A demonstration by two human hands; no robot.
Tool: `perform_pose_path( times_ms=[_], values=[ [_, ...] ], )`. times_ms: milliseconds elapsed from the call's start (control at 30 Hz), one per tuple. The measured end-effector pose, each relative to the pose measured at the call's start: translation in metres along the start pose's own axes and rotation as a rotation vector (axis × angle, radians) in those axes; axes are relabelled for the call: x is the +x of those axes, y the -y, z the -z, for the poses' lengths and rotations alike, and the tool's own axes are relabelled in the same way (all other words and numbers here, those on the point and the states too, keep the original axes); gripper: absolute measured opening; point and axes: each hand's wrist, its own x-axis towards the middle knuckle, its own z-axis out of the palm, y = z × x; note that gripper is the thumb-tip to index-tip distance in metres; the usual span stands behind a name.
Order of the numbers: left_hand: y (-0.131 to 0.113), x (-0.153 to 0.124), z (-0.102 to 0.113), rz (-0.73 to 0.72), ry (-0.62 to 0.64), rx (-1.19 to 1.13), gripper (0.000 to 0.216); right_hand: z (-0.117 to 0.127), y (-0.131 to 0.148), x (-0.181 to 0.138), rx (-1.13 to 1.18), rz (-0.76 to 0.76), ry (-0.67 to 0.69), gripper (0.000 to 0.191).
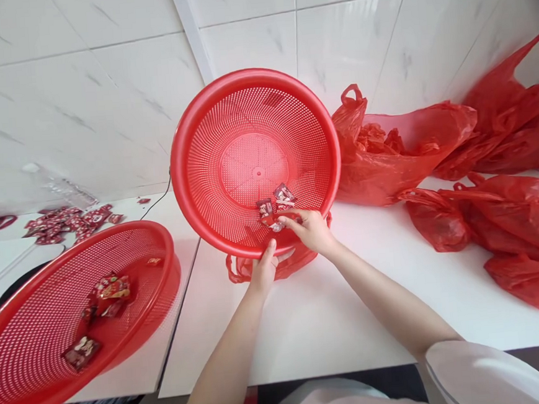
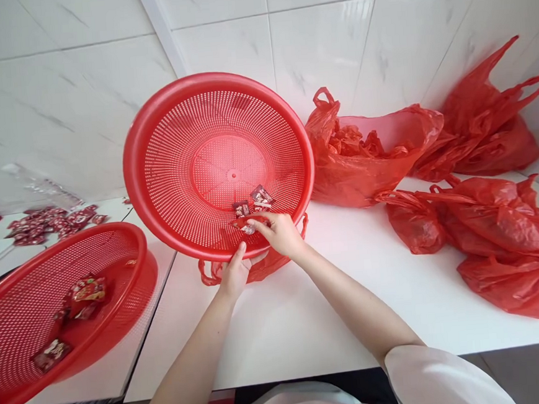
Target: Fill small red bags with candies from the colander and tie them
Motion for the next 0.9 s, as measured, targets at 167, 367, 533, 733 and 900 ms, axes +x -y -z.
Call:
perform_pose_path(
  times_ms=[167, 367, 533, 733, 900],
  values=[
    [0.002, 0.004, 0.004, -0.003, -0.03, -0.011, 0.052, 0.004, 0.005, -0.001, 0.08, 0.068, 0.213, 0.04],
    [-0.004, 0.011, 0.011, -0.073, -0.077, 0.013, 0.054, 0.017, -0.004, 0.008, 0.268, -0.068, 0.206, 0.038],
    [-0.018, 0.02, 0.026, -0.257, -0.197, 0.056, 0.06, 0.028, -0.019, 0.017, 0.199, -0.23, 0.054, 0.033],
    [-0.035, 0.023, 0.035, -0.355, -0.259, 0.058, 0.055, 0.013, -0.031, 0.014, -0.023, -0.243, 0.12, 0.036],
    [-0.03, 0.021, 0.029, -0.316, -0.275, 0.02, 0.057, 0.015, -0.019, 0.011, -0.207, 0.078, -0.157, 0.024]
  ],
)
